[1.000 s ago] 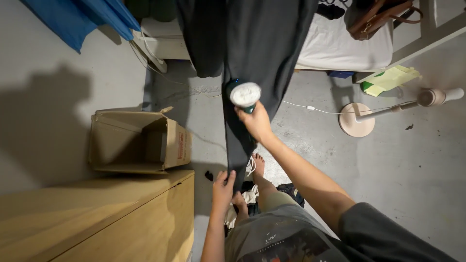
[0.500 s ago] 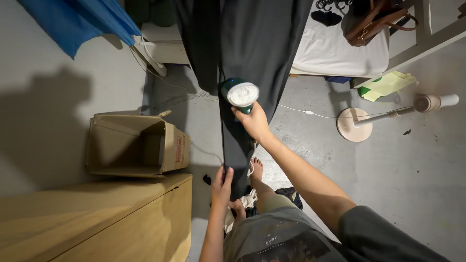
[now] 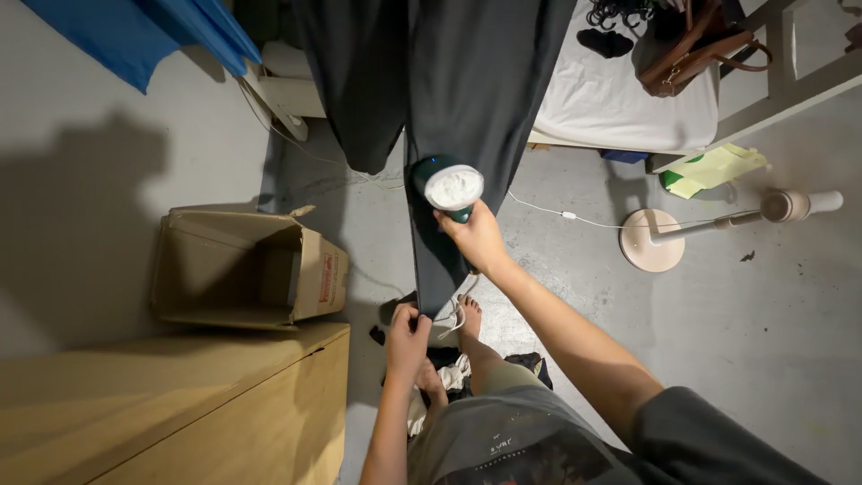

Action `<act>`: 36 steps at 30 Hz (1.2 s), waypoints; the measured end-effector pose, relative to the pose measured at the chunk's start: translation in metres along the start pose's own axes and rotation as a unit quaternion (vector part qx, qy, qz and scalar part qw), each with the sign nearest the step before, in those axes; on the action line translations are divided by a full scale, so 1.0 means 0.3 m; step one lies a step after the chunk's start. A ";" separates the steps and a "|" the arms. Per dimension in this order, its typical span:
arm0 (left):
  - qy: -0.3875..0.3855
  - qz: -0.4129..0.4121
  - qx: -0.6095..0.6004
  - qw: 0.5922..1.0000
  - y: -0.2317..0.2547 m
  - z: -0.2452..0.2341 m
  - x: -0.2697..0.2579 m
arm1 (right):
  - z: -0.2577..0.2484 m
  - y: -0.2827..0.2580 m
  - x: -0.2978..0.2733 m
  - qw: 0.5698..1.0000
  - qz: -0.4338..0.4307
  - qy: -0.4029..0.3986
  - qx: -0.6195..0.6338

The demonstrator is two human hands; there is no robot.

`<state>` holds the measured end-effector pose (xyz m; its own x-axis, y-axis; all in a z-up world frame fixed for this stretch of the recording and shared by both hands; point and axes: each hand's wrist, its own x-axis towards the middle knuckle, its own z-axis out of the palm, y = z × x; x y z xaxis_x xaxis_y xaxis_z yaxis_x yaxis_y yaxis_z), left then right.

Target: Steaming a pair of black pants using a handheld garment steamer.

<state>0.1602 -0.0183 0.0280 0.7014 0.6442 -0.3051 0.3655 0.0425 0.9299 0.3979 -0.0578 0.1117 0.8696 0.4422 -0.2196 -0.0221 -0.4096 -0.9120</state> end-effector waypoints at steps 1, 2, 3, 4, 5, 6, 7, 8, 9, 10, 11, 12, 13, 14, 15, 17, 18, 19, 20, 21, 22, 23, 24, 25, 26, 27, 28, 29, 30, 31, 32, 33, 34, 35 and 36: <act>-0.001 0.000 -0.001 1.000 -0.020 0.011 0.013 | -0.014 0.020 -0.011 1.000 0.000 0.001 -0.001; 0.008 -0.088 0.015 0.996 -0.040 0.022 0.026 | -0.028 0.040 -0.022 1.000 0.011 -0.015 -0.003; 0.016 -0.173 0.032 0.984 -0.063 0.030 0.046 | -0.037 0.061 -0.029 0.999 0.021 -0.030 -0.005; 0.015 -0.172 0.031 0.984 -0.039 0.029 0.061 | -0.049 0.072 -0.053 0.999 0.021 -0.028 -0.005; 0.026 -0.118 -0.065 0.991 -0.013 0.028 0.073 | -0.060 0.080 -0.074 0.998 0.027 -0.047 -0.015; 0.036 -0.062 -0.159 0.985 0.014 0.027 0.086 | -0.072 0.088 -0.096 0.997 0.034 -0.067 -0.025; 0.038 -0.062 -0.159 0.985 0.044 0.026 0.092 | -0.081 0.100 -0.104 0.997 0.034 -0.069 -0.025; 0.050 -0.068 -0.099 0.991 0.073 0.024 0.099 | -0.091 0.111 -0.111 0.997 0.046 -0.061 -0.027; 0.062 -0.072 -0.038 0.995 0.104 0.022 0.111 | -0.100 0.122 -0.115 0.997 0.057 -0.052 -0.028; 0.063 -0.072 -0.038 0.995 0.082 0.022 0.110 | -0.111 0.111 -0.111 0.997 0.056 -0.052 -0.027; 0.077 -0.086 -0.010 0.993 0.061 0.024 0.110 | -0.125 0.099 -0.105 0.998 0.050 -0.042 -0.015; 0.092 -0.100 0.017 0.991 0.039 0.026 0.111 | -0.139 0.088 -0.099 0.999 0.044 -0.031 -0.002; 0.091 -0.100 0.017 0.991 -0.019 0.033 0.110 | -0.151 0.068 -0.096 0.999 0.044 -0.030 -0.003; 0.078 -0.105 -0.015 0.991 -0.078 0.039 0.110 | -0.164 0.048 -0.092 0.999 0.038 -0.023 -0.001; 0.066 -0.111 -0.047 0.991 -0.136 0.044 0.110 | -0.174 0.028 -0.088 0.999 0.032 -0.016 0.001; 0.068 -0.120 -0.070 0.988 -0.152 0.035 0.087 | -0.179 0.020 -0.085 0.999 0.035 -0.012 0.005; 0.070 -0.129 -0.093 0.985 -0.160 0.030 0.077 | -0.181 0.016 -0.083 0.999 0.038 -0.009 0.009; 0.070 -0.129 -0.093 0.985 -0.166 0.025 0.071 | -0.181 0.010 -0.087 0.999 0.038 -0.009 0.009; 0.078 -0.143 -0.098 0.982 -0.173 0.019 0.065 | -0.181 0.004 -0.090 0.998 0.057 -0.014 0.012; 0.088 -0.158 -0.104 0.978 -0.180 0.012 0.055 | -0.179 -0.002 -0.095 0.997 0.076 -0.022 0.014; 0.089 -0.159 -0.104 0.978 -0.187 0.006 0.052 | -0.176 -0.005 -0.099 0.997 0.076 -0.023 0.014; 0.124 -0.084 -0.023 0.988 -0.194 -0.001 0.048 | -0.172 -0.007 -0.104 0.997 0.077 -0.029 0.010; 0.157 -0.008 0.059 0.986 -0.203 -0.008 0.044 | -0.167 -0.009 -0.108 0.996 0.077 -0.034 0.005; 0.158 -0.009 0.059 0.986 -0.146 -0.014 0.043 | -0.164 -0.002 -0.111 0.996 0.077 -0.035 0.005; 0.163 -0.011 0.002 0.987 -0.090 -0.021 0.041 | -0.161 0.005 -0.115 0.998 0.055 -0.036 0.005; 0.168 -0.013 -0.055 0.984 -0.035 -0.031 0.039 | -0.155 0.010 -0.119 0.999 0.033 -0.036 0.004; 0.169 -0.014 -0.055 0.984 0.004 -0.041 0.039 | -0.152 0.003 -0.125 0.999 0.034 -0.038 0.005; 0.173 -0.032 -0.038 0.984 0.045 -0.048 0.040 | -0.152 -0.004 -0.129 0.999 0.027 -0.039 0.008; 0.176 -0.049 -0.021 0.983 0.086 -0.054 0.041 | -0.152 -0.012 -0.133 0.999 0.021 -0.040 0.011; 0.176 -0.049 -0.021 0.983 0.062 -0.059 0.043 | -0.151 -0.025 -0.141 0.999 0.020 -0.039 0.011; 0.168 -0.066 -0.020 0.983 0.038 -0.064 0.045 | -0.152 -0.039 -0.149 0.999 0.025 -0.033 0.012; 0.160 -0.083 -0.018 0.983 0.018 -0.068 0.051 | -0.154 -0.053 -0.155 0.999 0.028 -0.025 0.015; 0.159 -0.081 -0.018 0.984 -0.002 -0.064 0.044 | -0.158 -0.058 -0.162 0.999 0.027 -0.024 0.015; 0.153 -0.068 -0.085 0.982 -0.023 -0.060 0.044 | -0.162 -0.063 -0.166 0.999 0.031 -0.011 0.013; 0.145 -0.055 -0.152 0.976 -0.043 -0.056 0.045 | -0.166 -0.067 -0.169 0.999 0.034 0.002 0.011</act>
<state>0.1546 0.0028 0.0154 0.4488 0.8102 -0.3770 0.1991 0.3206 0.9261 0.3788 -0.1116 0.1584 0.8680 0.4101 -0.2801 -0.0920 -0.4213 -0.9022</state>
